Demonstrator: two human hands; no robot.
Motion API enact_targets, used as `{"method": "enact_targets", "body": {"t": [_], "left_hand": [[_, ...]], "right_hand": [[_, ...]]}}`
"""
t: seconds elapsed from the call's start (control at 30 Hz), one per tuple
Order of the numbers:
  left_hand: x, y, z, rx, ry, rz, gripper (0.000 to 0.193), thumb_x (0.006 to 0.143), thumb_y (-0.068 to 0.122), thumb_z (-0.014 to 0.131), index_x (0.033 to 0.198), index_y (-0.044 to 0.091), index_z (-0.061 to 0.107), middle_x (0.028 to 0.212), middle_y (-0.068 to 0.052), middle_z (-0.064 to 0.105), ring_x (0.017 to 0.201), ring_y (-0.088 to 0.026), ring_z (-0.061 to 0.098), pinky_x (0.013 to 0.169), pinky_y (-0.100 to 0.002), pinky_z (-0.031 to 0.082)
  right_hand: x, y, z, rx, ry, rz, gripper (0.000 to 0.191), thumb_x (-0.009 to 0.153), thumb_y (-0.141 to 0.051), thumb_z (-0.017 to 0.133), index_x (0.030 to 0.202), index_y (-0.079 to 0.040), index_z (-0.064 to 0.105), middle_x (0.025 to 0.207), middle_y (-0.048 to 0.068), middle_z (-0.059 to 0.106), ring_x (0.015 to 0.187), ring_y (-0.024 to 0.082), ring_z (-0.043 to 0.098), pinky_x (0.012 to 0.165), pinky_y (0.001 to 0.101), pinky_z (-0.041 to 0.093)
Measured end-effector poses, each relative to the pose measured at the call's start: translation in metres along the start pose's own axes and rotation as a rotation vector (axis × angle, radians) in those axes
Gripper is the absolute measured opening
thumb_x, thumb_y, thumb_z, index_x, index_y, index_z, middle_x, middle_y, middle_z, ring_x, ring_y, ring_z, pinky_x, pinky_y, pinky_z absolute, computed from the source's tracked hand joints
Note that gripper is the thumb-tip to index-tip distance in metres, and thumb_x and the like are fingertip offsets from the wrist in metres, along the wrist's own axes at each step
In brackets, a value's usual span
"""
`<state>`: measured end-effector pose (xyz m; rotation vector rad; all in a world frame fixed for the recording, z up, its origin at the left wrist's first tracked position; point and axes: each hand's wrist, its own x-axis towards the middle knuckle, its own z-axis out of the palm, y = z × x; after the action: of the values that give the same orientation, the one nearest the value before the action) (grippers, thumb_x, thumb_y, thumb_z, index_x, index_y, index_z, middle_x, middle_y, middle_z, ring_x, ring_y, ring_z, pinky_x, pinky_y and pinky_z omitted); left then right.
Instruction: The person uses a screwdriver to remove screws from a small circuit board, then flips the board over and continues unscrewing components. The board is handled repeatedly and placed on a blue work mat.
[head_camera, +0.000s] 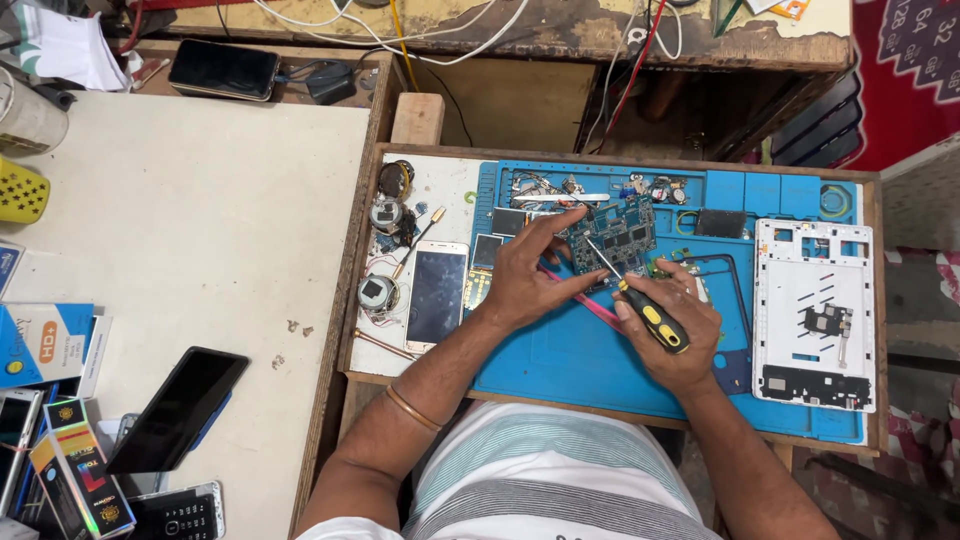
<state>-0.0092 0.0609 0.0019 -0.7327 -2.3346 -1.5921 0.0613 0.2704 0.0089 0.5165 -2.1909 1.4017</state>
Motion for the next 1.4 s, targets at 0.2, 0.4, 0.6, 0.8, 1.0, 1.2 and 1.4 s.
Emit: {"method": "enact_targets", "body": {"t": [0.2,0.4,0.6,0.8,1.0,1.2,1.4], "left_hand": [[0.0016,-0.0003,-0.0009,0.009,0.027,-0.015,0.081,0.077,0.027,0.095,0.147,0.018,0.056,0.129,-0.009,0.068,0.099,-0.016,0.071,0.083,-0.030,0.064],[0.0017,0.0007,-0.0006,0.016,0.019,-0.018,0.080,0.077,0.030,0.095,0.147,0.018,0.056,0.130,-0.009,0.068,0.099,-0.016,0.071,0.083,-0.031,0.064],[0.0026,0.0029,-0.0026,0.030,0.024,-0.004,0.081,0.075,0.030,0.095,0.145,0.018,0.056,0.128,-0.009,0.068,0.099,-0.015,0.071,0.082,-0.030,0.063],[0.0037,0.0047,-0.0034,-0.023,0.079,-0.110,0.081,0.076,0.028,0.096,0.146,0.016,0.057,0.120,-0.004,0.071,0.095,-0.012,0.067,0.077,-0.025,0.058],[0.0023,0.0034,-0.0029,-0.030,0.145,-0.108,0.081,0.075,0.024,0.097,0.145,0.015,0.057,0.125,-0.005,0.069,0.094,-0.010,0.065,0.076,-0.024,0.058],[0.0028,0.0034,-0.0028,-0.050,0.131,-0.131,0.082,0.074,0.023,0.097,0.145,0.015,0.057,0.121,-0.005,0.069,0.093,-0.010,0.064,0.075,-0.024,0.059],[0.0021,0.0037,-0.0011,0.005,0.105,-0.045,0.082,0.074,0.024,0.098,0.144,0.016,0.057,0.126,-0.005,0.068,0.096,-0.011,0.065,0.077,-0.025,0.059]], "right_hand": [[0.0004,-0.0001,-0.0005,-0.014,-0.016,-0.012,0.030,0.091,-0.007,0.077,0.119,-0.003,0.070,0.099,0.007,0.078,0.098,0.018,0.076,0.118,0.0473,0.045],[-0.0011,0.0018,-0.0009,-0.005,-0.001,-0.015,0.031,0.091,-0.007,0.077,0.120,-0.003,0.070,0.100,0.007,0.078,0.099,0.018,0.075,0.119,0.0474,0.045],[-0.0019,0.0018,-0.0011,-0.003,0.023,0.004,0.029,0.090,-0.007,0.076,0.119,-0.003,0.070,0.099,0.007,0.078,0.099,0.018,0.076,0.119,0.0476,0.044],[-0.0008,0.0005,-0.0027,0.012,0.049,0.021,0.029,0.091,-0.006,0.075,0.119,-0.003,0.069,0.096,0.008,0.077,0.098,0.017,0.075,0.120,0.0474,0.045],[-0.0021,-0.0007,-0.0048,-0.003,0.095,0.046,0.028,0.095,-0.004,0.074,0.122,-0.001,0.067,0.099,0.010,0.077,0.101,0.018,0.075,0.121,0.0461,0.045],[-0.0017,0.0002,-0.0042,-0.002,0.102,0.044,0.026,0.096,-0.004,0.074,0.121,-0.001,0.067,0.099,0.009,0.077,0.100,0.019,0.076,0.122,0.0467,0.044],[-0.0013,0.0018,-0.0045,-0.007,0.099,0.050,0.027,0.094,-0.004,0.075,0.120,-0.001,0.068,0.099,0.010,0.077,0.100,0.020,0.075,0.121,0.0472,0.045]]}}
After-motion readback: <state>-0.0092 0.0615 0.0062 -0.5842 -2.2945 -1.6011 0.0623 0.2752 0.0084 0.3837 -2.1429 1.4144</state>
